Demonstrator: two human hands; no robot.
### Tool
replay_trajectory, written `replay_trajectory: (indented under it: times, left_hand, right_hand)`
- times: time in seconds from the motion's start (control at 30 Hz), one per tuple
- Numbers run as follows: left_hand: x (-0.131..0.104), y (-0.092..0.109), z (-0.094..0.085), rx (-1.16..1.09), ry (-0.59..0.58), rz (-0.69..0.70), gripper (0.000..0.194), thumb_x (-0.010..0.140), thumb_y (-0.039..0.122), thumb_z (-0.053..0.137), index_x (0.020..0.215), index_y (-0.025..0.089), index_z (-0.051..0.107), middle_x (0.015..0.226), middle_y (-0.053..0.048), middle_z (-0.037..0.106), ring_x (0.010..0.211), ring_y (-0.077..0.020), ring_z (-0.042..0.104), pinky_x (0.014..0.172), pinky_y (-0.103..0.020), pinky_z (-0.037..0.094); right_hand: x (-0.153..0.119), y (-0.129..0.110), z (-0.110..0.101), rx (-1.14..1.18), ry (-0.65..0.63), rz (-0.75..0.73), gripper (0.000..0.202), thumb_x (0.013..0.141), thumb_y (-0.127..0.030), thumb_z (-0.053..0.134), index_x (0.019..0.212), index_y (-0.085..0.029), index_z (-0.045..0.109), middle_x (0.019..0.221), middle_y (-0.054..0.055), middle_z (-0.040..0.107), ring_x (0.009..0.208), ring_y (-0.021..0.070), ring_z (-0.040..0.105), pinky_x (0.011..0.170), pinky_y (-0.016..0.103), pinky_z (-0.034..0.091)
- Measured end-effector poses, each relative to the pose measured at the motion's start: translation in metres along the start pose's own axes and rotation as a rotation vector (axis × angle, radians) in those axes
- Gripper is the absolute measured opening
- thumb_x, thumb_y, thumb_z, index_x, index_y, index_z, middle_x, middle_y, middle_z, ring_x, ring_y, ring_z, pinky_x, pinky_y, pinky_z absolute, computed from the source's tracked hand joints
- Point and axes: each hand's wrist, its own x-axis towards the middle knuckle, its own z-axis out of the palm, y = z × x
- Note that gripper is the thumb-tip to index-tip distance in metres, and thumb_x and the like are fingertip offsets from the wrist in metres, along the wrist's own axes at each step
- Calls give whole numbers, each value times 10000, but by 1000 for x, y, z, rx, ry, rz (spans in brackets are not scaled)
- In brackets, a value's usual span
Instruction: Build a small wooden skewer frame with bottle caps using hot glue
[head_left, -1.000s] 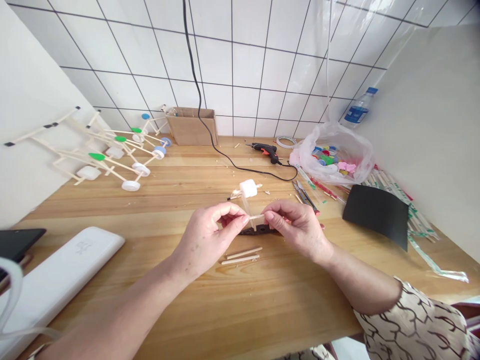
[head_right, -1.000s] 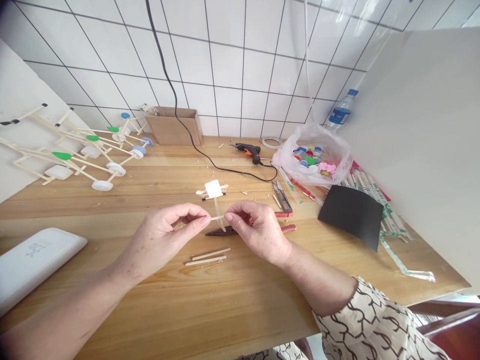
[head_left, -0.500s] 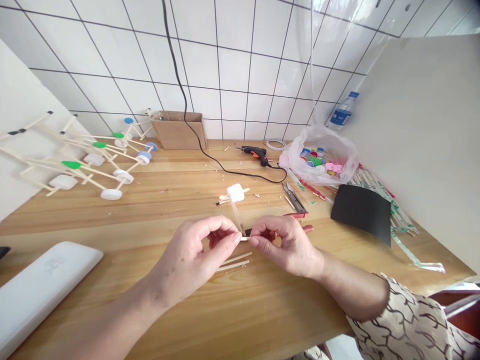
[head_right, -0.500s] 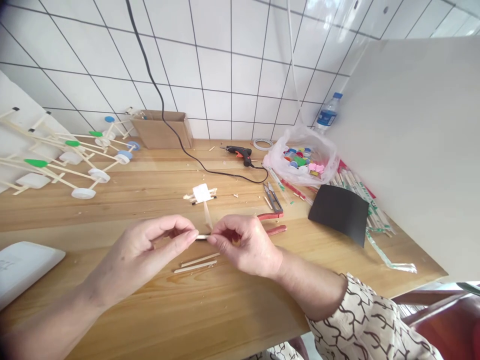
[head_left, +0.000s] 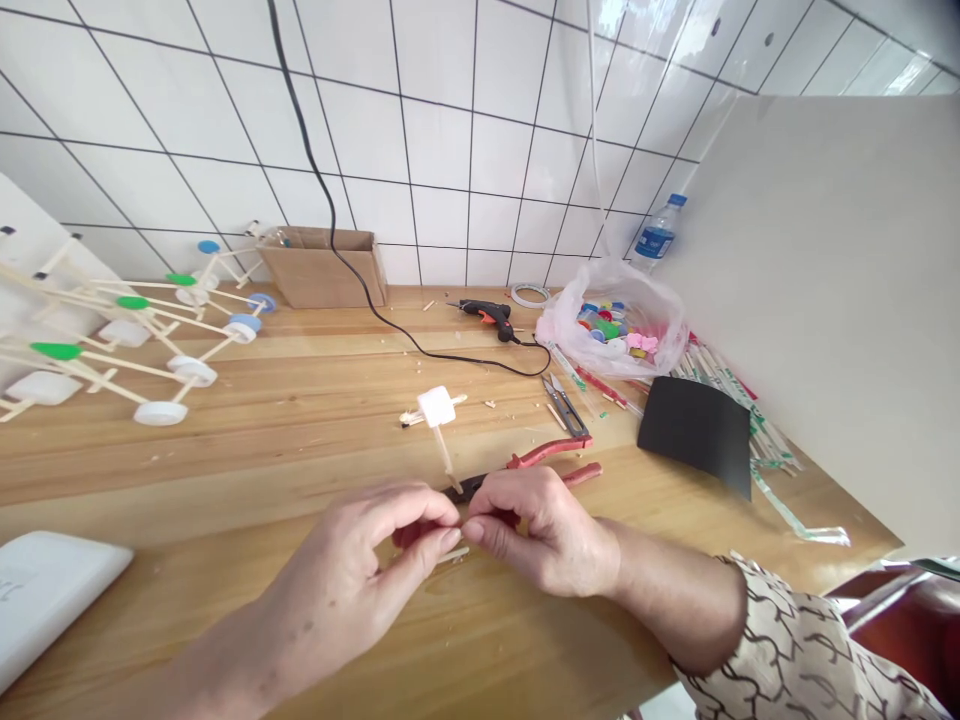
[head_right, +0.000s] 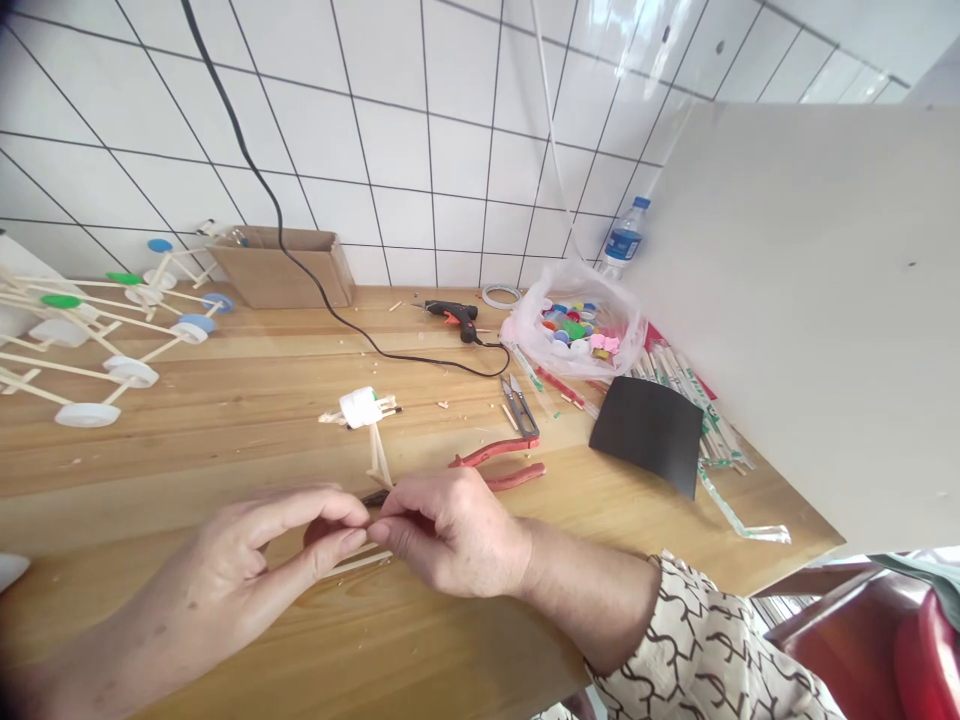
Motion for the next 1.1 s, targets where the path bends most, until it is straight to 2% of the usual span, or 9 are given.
replay_trajectory:
  times: [0.33, 0.53, 0.77, 0.9, 1.1]
  left_hand:
    - [-2, -10, 8, 112, 99, 269, 146, 876, 90, 485, 789, 184, 557, 636, 28, 561, 565, -79, 526, 552, -182, 422]
    - [-6, -18, 12, 255, 145, 378, 177, 893, 83, 431, 843, 186, 567, 683, 3, 615, 600, -113, 546, 601, -233, 457]
    - [-3, -14, 10, 346, 230, 440, 231, 889, 72, 387, 849, 186, 583, 674, -13, 616, 621, -134, 564, 652, -259, 499]
    - [-4, -14, 9, 383, 199, 436, 249, 898, 80, 379, 831, 182, 595, 668, -16, 599, 622, -136, 545, 652, -255, 493]
    - [-8, -18, 8, 414, 125, 415, 272, 904, 82, 381, 810, 182, 616, 664, -12, 584, 651, -142, 532, 691, -262, 489]
  right_hand:
    - [0, 5, 1, -85, 3, -75, 230, 889, -231, 454, 686, -156, 532, 592, -5, 498, 519, 84, 435, 498, 195, 358]
    - [0, 8, 5, -146, -9, -91, 276, 910, -281, 396, 679, -172, 499, 571, 3, 491, 521, 105, 446, 504, 220, 369]
    - [0, 8, 7, -156, -9, -108, 325, 931, -318, 353, 686, -174, 511, 566, 20, 516, 524, 120, 460, 507, 241, 369]
    - [0, 5, 7, -176, -4, -129, 330, 943, -312, 336, 705, -174, 520, 571, 27, 532, 525, 126, 464, 510, 251, 371]
    - [-1, 5, 6, -217, 18, -198, 232, 905, -222, 389, 730, -164, 529, 582, 34, 538, 530, 133, 451, 510, 258, 362]
